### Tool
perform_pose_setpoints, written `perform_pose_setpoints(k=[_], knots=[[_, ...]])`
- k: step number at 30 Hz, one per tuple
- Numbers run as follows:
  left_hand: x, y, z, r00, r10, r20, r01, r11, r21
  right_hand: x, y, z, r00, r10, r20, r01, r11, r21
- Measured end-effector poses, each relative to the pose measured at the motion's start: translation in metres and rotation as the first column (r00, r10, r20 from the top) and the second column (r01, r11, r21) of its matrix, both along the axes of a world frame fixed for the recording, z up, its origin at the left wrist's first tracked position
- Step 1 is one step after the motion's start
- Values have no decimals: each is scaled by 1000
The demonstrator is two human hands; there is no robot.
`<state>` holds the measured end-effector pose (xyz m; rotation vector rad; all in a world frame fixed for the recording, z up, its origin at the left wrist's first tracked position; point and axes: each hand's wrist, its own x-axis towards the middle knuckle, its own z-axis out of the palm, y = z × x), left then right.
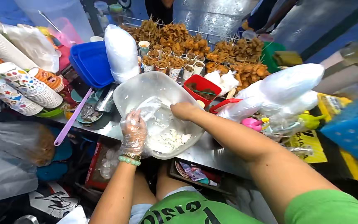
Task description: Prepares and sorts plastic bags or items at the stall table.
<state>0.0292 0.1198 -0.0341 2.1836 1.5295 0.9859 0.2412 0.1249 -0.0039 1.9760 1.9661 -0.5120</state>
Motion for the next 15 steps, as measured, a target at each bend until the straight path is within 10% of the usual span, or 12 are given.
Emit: perform_pose_setpoints(k=[8, 12, 15], knots=[[-10, 7, -3, 997, -61, 41, 60, 997, 39, 3, -35, 13, 888, 458, 44, -449, 883, -134], [-8, 9, -7, 998, -57, 34, 55, 997, 53, 20, -33, 11, 873, 405, 272, -441, 893, 87], [-6, 6, -6, 1000, -13, -4, 13, 999, 36, 22, -28, 10, 912, 326, 247, -286, 940, -186]])
